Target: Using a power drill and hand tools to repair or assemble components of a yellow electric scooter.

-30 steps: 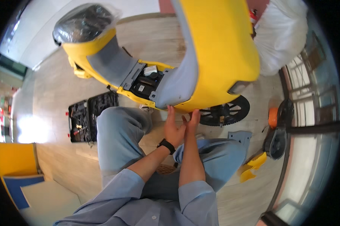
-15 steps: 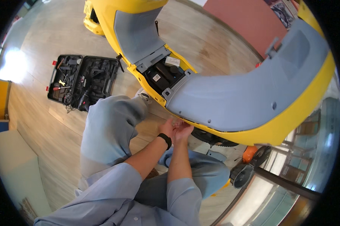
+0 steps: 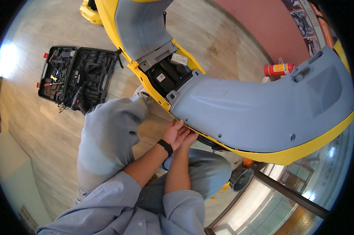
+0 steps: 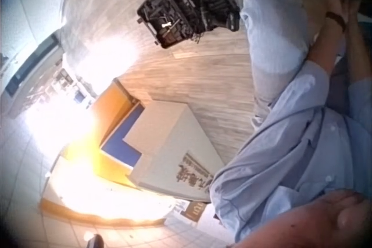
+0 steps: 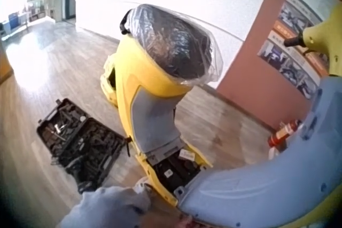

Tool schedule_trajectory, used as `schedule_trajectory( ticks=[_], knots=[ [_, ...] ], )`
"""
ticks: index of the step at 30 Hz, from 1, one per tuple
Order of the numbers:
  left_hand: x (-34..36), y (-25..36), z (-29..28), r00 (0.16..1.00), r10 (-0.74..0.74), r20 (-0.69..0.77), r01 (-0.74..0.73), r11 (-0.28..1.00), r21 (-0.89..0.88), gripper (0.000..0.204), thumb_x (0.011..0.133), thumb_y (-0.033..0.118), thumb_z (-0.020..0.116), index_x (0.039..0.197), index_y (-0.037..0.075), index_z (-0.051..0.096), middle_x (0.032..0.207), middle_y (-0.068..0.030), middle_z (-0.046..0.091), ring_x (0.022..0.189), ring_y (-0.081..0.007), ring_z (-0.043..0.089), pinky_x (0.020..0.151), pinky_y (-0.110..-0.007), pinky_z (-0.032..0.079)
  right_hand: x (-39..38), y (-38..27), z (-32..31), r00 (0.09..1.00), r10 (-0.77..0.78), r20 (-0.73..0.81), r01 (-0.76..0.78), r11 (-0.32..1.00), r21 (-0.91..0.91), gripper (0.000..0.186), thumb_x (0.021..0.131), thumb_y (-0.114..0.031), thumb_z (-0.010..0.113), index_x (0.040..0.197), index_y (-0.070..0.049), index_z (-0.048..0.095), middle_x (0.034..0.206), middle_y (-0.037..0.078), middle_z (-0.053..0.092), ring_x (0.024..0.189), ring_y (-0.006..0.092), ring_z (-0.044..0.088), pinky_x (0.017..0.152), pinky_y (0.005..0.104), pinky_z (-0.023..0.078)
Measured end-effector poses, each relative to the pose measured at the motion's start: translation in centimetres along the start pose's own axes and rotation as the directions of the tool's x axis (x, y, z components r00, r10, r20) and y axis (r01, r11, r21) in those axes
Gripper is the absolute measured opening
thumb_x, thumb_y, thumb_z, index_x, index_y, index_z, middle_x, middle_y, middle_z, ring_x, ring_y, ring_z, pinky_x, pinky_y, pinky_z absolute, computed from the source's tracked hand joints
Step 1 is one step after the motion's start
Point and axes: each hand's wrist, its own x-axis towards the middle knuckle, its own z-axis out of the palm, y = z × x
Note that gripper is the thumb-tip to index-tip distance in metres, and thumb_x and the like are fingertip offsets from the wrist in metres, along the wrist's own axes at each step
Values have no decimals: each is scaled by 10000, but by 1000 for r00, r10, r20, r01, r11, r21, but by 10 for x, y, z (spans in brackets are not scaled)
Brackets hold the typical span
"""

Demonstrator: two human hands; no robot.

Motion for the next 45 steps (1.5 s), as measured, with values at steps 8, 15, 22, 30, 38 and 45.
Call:
schedule_trajectory(
  ticks=[8,15,22,30,38,45],
  knots=[
    [-6,-2,7,998,-51,-21,51,998,25,706,919,34,579,1465,277,202,1208,-87,513,1073,-246,556,957,-409,487,0,-5,-14,989,-102,-106,95,993,-71,349,958,-307,441,1073,-28,616,1041,109,659,936,247,631,831,340,505],
    [-7,3,10,997,-51,-60,53,998,30,739,885,11,559,1474,259,188,1229,-98,498,1095,-279,543,953,-413,483,-21,-20,1,997,-74,-7,74,995,65,387,963,-340,432,1105,-29,612,1105,111,643,1005,246,604,883,356,481],
    [-19,8,28,992,-40,-123,52,994,95,751,870,17,577,1477,213,181,1222,-119,497,1112,-278,528,964,-418,479,-15,-27,-5,999,-51,11,49,991,125,412,964,-324,427,1204,-23,573,1220,133,598,1118,277,560,954,396,451],
    [-8,0,19,979,-49,-199,85,981,175,427,856,57,603,1218,79,378,1105,-106,552,967,-221,603,874,-379,526,-25,-38,6,999,-40,-3,40,990,136,412,935,-349,482,1178,-32,583,1200,128,603,1101,273,565,978,415,442],
    [-2,-7,6,999,-15,-39,20,990,139,362,873,269,701,1082,99,459,1019,-56,561,958,-179,578,908,-377,463,-32,-46,29,996,-84,-35,86,994,66,475,922,-466,475,1207,-97,567,1203,85,593,1124,258,539,979,411,438],
    [6,-8,-6,995,7,100,-33,963,269,383,894,415,655,1055,87,541,1034,-29,594,981,-146,583,894,-333,475,-33,-38,34,993,-75,-89,83,992,94,506,916,-504,453,1201,-103,565,1185,89,596,1066,287,568,922,431,475]
  ],
)
